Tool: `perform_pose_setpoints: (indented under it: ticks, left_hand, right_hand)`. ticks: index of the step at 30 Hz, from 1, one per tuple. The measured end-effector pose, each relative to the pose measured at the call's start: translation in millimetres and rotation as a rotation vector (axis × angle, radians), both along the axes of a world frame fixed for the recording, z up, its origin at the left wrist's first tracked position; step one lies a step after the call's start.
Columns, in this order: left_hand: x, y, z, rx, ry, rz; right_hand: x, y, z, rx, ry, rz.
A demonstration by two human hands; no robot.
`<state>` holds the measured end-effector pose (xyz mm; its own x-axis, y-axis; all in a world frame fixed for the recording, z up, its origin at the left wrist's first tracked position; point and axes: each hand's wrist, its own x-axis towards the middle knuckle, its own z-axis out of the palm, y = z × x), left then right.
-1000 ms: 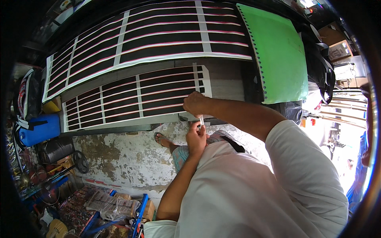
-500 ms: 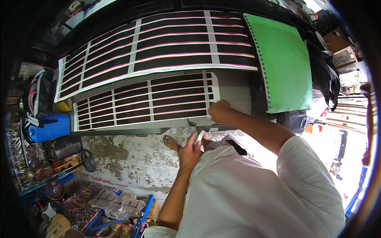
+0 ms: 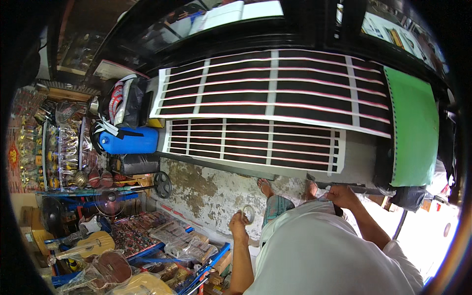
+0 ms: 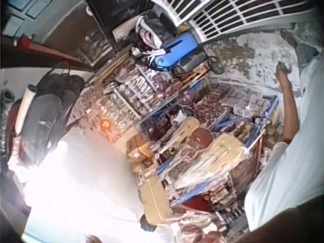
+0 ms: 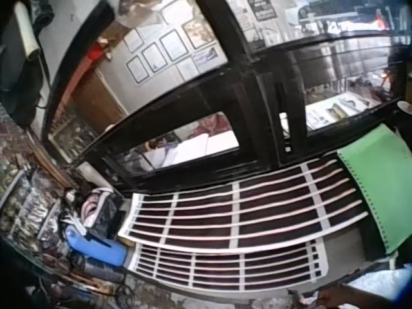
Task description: The person aligns and presses a white plastic vent grille onto a black base unit. They repeatedly adjust the position and press down on the slats to secure the fit. The person then removes a green protective sheet from the side of the unit.
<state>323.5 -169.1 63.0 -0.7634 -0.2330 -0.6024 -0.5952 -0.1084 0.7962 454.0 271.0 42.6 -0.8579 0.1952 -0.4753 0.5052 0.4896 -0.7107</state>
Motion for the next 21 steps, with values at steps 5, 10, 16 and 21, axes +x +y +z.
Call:
perform_pose_setpoints:
  ticks: [5, 10, 16, 21]
  left_hand:
    - [-102.9, -40.8, 21.8, -0.321, 0.277, -0.023]
    - [-223.2, -115.0, 54.5, -0.451, 0.526, -0.220]
    - [-334.2, -117.8, 187.3, -0.853, 0.937, -0.643]
    - [-449.7, -82.4, 239.6, -0.926, 1.303, -0.743]
  right_hand:
    - [-34.8, -31.4, -6.9, 0.041, 0.047, 0.007]
    - [-73.0, -89.3, 8.9, 0.103, -0.106, -0.033]
    - [-92.4, -175.7, 11.4, 0.107, -0.155, -0.199]
    - [-119.2, -239.0, 14.1, 0.211, -0.229, -0.281]
